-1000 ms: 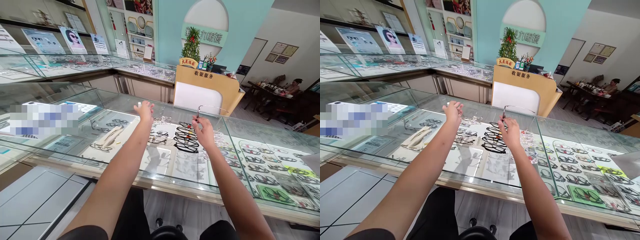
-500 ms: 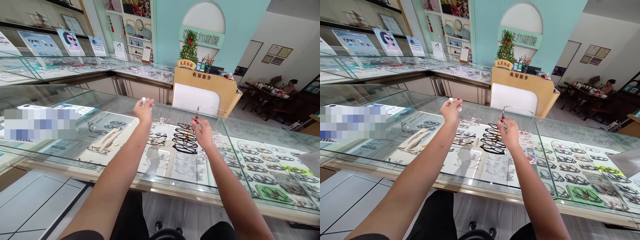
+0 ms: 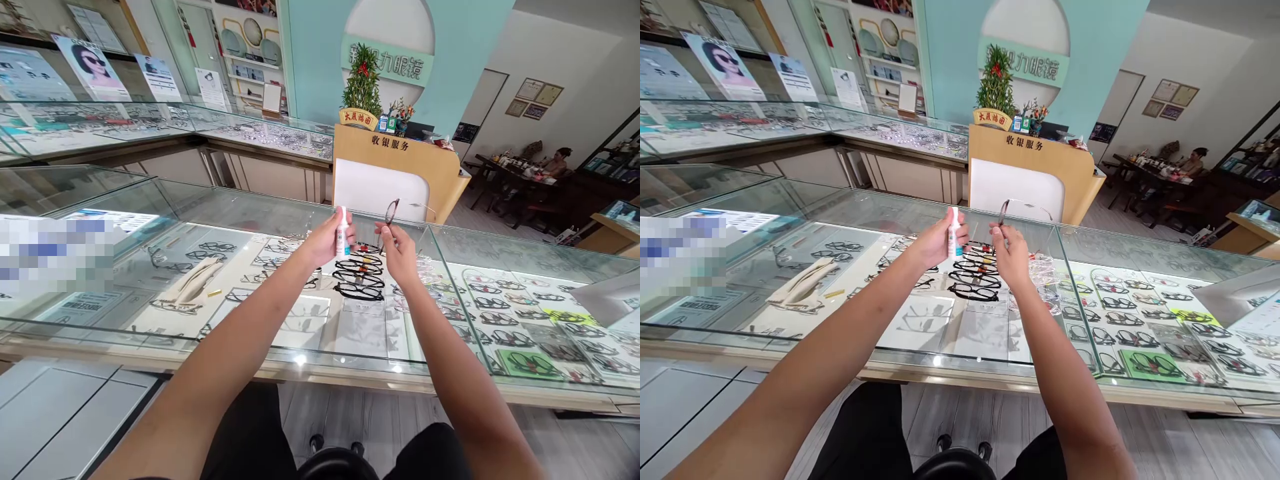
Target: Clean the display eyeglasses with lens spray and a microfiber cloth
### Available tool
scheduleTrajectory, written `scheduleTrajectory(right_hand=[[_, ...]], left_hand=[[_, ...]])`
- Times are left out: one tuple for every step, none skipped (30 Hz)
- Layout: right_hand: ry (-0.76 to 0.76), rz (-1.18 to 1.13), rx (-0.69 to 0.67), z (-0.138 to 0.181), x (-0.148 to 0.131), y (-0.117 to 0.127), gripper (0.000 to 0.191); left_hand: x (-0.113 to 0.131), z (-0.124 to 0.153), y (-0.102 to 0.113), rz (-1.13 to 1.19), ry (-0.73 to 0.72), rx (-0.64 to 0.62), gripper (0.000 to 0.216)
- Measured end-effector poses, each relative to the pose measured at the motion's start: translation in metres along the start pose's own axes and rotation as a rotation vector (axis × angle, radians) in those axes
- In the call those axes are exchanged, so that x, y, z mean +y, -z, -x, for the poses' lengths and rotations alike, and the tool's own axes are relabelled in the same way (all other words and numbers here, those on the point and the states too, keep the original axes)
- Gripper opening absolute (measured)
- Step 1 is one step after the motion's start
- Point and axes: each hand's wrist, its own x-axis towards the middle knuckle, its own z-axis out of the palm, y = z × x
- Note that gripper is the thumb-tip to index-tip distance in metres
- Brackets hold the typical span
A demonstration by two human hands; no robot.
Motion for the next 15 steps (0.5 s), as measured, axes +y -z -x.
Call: scheduleTrajectory(right_hand=[[-0.015,-0.029,-0.003,-0.001,0.0,0.0,0.054],[-0.03,-0.061,-0.006,-0.001,-0.001,0.001,0.055],[-0.043,-0.095,-0.008,-0.002,-0.001,0.001,0.056],[-0.052,-0.13,-0.008,-0.003,-0.001,0.002,0.057],[-0.059,-0.161,-0.008,-0.004,0.0,0.002,0.057],[-0.068,-0.188,-0.007,-0.005,0.0,0.003,0.057],[-0.08,-0.208,-0.005,-0.006,0.0,0.003,0.057],[-0.094,-0.221,-0.002,-0.007,0.0,0.004,0.058],[-0.108,-0.229,0.0,-0.007,0.0,0.005,0.058],[-0.121,-0.235,0.003,-0.008,0.0,0.005,0.058],[-0.13,-0.241,0.007,-0.008,0.0,0.006,0.058],[-0.134,-0.248,0.011,-0.008,0.0,0.006,0.058],[-0.135,-0.258,0.013,-0.008,0.0,0.006,0.057],[-0.134,-0.269,0.014,-0.008,-0.001,0.006,0.057],[-0.133,-0.283,0.013,-0.008,-0.001,0.006,0.056]], left_hand=[[0.0,0.002,-0.002,0.003,0.028,-0.016,0.047],[0.001,0.004,-0.004,0.007,0.045,-0.032,0.041],[0.003,0.006,-0.005,0.013,0.05,-0.052,0.032],[0.004,0.007,-0.006,0.018,0.044,-0.072,0.023],[0.005,0.009,-0.007,0.018,0.027,-0.088,0.017],[0.006,0.011,-0.007,0.014,0.006,-0.097,0.018],[0.006,0.012,-0.008,0.009,-0.015,-0.1,0.022],[0.006,0.013,-0.008,0.002,-0.027,-0.098,0.026],[0.006,0.014,-0.008,-0.001,-0.031,-0.094,0.03],[0.005,0.014,-0.008,-0.002,-0.03,-0.09,0.034],[0.005,0.014,-0.007,0.003,-0.028,-0.088,0.037],[0.005,0.014,-0.006,0.008,-0.024,-0.09,0.039],[0.005,0.014,-0.004,0.014,-0.014,-0.097,0.04],[0.006,0.014,-0.003,0.021,0.003,-0.108,0.037],[0.008,0.014,-0.001,0.027,0.02,-0.116,0.032]])
